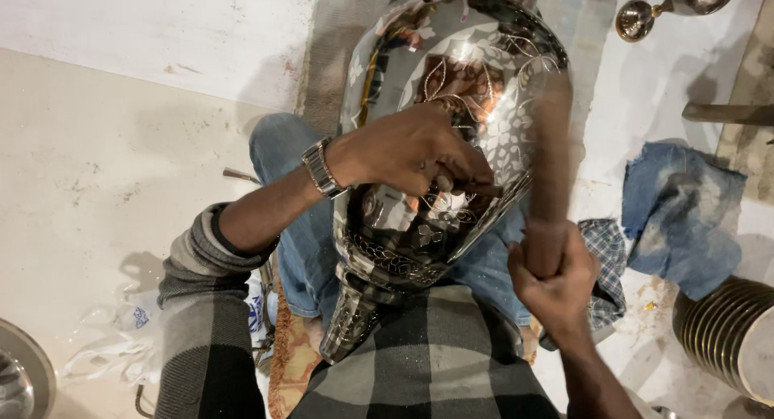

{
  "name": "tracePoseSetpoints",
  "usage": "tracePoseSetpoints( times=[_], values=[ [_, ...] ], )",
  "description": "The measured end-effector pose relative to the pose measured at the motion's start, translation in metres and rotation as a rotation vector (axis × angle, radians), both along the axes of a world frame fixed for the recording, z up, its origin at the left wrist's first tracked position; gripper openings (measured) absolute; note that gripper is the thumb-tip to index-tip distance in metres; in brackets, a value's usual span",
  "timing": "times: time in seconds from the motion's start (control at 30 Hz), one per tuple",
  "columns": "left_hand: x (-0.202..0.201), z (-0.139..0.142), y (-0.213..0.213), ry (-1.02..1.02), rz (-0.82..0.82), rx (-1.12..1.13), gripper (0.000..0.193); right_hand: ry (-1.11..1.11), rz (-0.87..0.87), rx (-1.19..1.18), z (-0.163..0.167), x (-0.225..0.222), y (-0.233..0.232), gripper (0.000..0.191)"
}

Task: The person is engraving a floral pattern onto a large, polished metal vase. They use a chisel and a wooden mallet to carefully strike the chisel, creating intricate designs on the vase's surface.

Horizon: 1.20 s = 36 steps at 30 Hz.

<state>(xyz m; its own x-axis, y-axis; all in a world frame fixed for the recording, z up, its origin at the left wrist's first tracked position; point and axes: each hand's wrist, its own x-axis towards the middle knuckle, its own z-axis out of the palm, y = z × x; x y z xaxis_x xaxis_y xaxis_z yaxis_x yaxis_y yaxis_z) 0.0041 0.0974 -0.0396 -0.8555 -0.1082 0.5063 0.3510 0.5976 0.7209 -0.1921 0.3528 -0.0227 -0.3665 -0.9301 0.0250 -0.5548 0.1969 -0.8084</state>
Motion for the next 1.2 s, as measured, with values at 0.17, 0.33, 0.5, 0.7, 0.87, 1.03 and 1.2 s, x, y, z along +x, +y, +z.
tracePoseSetpoints(
  times=[0.17,0.33,0.5,0.7,0.87,1.03,1.2],
  values=[
    [-0.006,-0.001,-0.006,0.034,-0.155,0.102,0.039,0.02,0.057,-0.237,-0.031,0.005,0.026,0.024],
    [-0.005,0.002,-0.01,-0.08,-0.199,0.048,0.041,-0.088,-0.043,-0.176,-0.036,0.011,0.033,0.028],
    [-0.004,0.004,-0.012,-0.076,-0.245,0.097,0.038,-0.028,-0.088,-0.142,-0.02,0.023,0.036,0.023],
    [-0.015,0.006,-0.013,-0.048,-0.036,0.055,0.042,-0.1,-0.181,0.181,-0.019,0.032,0.036,0.032],
    [-0.02,0.006,-0.012,-0.042,-0.017,-0.015,0.051,-0.245,-0.248,0.248,-0.027,0.04,0.042,0.033],
    [-0.021,0.008,-0.018,-0.147,-0.061,0.013,0.057,-0.236,-0.243,0.295,-0.026,0.034,0.043,0.035],
    [-0.023,0.011,-0.017,-0.181,-0.182,0.088,0.045,-0.103,-0.231,0.254,-0.025,0.023,0.047,0.039]
  ],
)
